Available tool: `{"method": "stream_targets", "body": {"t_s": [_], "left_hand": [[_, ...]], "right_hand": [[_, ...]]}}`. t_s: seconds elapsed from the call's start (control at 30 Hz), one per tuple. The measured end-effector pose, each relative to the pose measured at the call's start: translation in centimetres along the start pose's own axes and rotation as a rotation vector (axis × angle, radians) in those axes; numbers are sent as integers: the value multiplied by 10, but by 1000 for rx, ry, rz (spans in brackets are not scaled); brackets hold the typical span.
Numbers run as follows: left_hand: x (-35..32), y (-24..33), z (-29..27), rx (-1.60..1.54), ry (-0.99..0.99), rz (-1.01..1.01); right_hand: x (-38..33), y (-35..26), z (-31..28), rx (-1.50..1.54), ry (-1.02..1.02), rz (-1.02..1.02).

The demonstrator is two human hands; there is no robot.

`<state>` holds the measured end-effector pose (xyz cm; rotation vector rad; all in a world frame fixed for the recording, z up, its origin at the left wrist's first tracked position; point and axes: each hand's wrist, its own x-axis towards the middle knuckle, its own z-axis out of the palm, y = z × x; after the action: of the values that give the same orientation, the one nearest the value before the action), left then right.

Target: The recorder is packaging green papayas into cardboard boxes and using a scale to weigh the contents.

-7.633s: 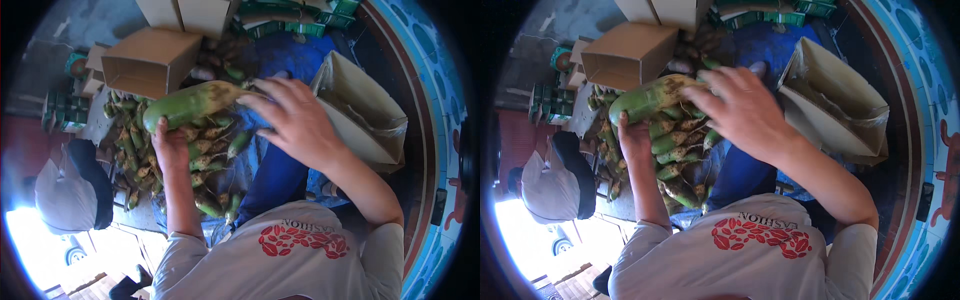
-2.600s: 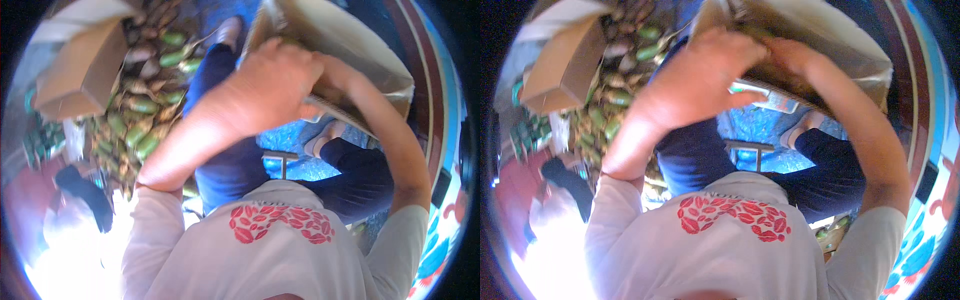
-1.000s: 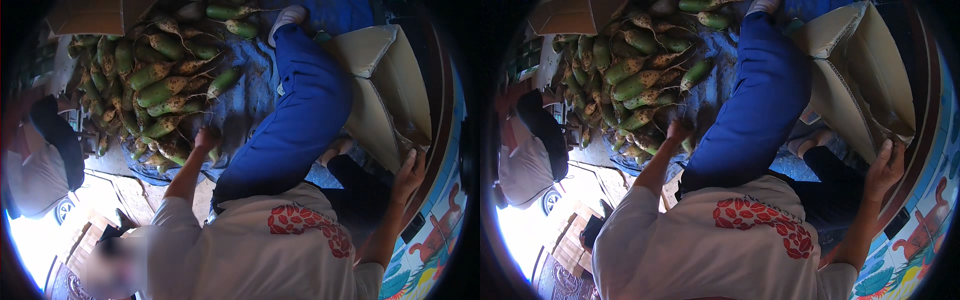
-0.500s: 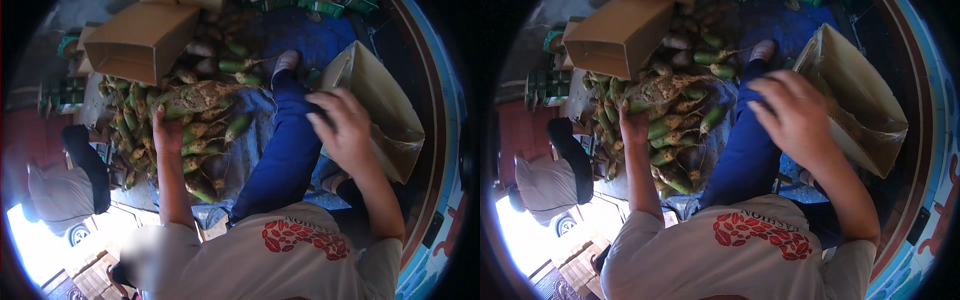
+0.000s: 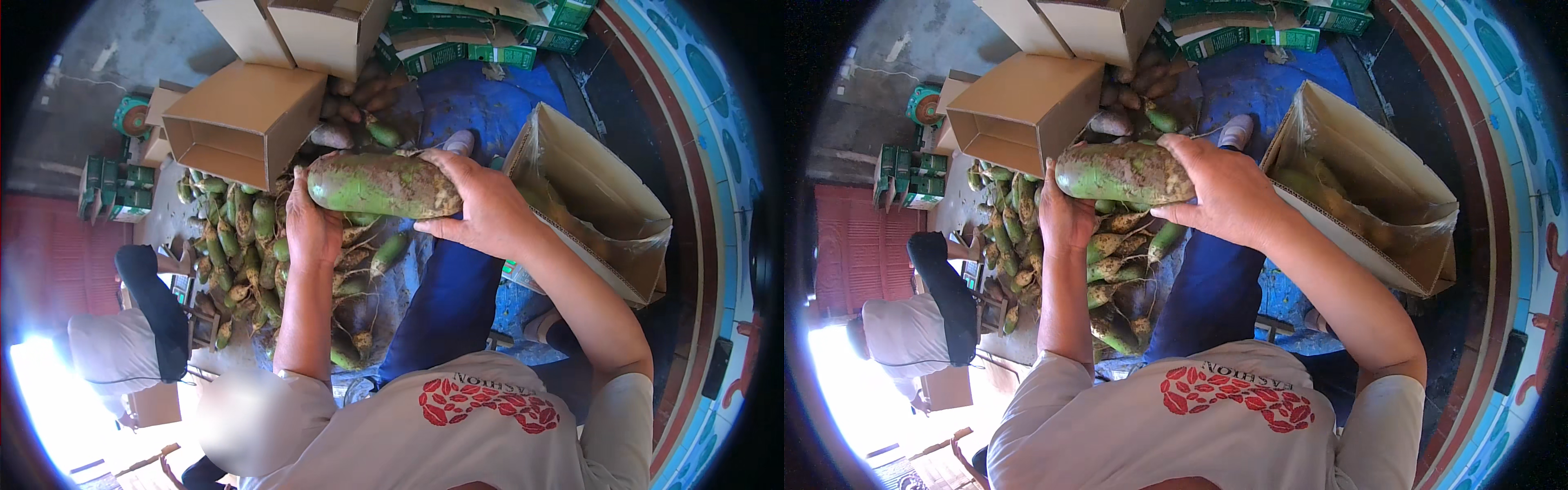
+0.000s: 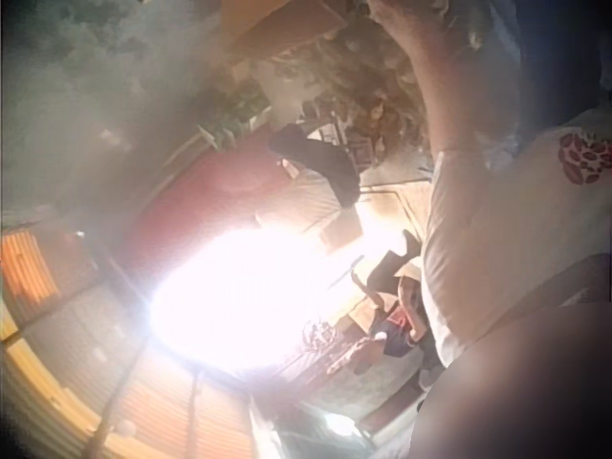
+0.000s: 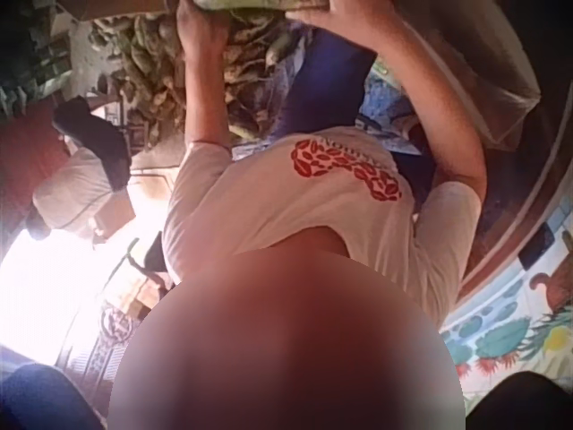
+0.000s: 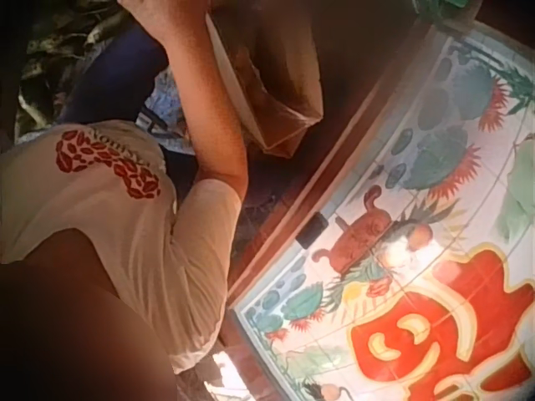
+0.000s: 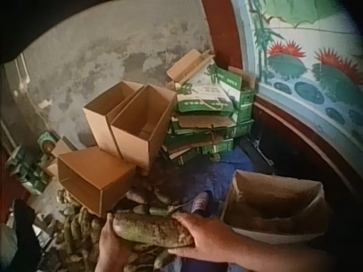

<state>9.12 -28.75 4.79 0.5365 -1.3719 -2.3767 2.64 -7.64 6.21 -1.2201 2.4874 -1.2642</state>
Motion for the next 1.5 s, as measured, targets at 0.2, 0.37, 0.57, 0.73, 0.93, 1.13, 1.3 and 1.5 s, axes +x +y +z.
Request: {"method": "stream_targets", "body": {"t_s": [0.2, 0.37, 0.57, 0.73, 0.93, 1.13, 1.3, 1.5], "left_hand": [[22, 5, 10, 68, -118, 108], [25, 18, 27, 80, -228, 125], [32, 8, 51, 135, -287, 226], [41, -1, 88, 718, -228, 412], [73, -18, 95, 1417, -287, 802], [57, -44, 137, 1233, -393, 843], [51, -71, 168, 1159, -522, 789], [-19, -131, 230, 1347, -1035, 772]], "right_hand": [[4, 15, -15, 669, -20, 144], [-12, 16, -37, 920, -27, 325], [-31, 22, -59, 942, -43, 393], [-52, 30, -92, 1002, 23, 446], [-119, 41, -164, 861, 296, 616], [-190, 69, -176, 1024, 414, 822], [-214, 70, -180, 1046, 485, 861], [-231, 63, -210, 600, 513, 894]]}}
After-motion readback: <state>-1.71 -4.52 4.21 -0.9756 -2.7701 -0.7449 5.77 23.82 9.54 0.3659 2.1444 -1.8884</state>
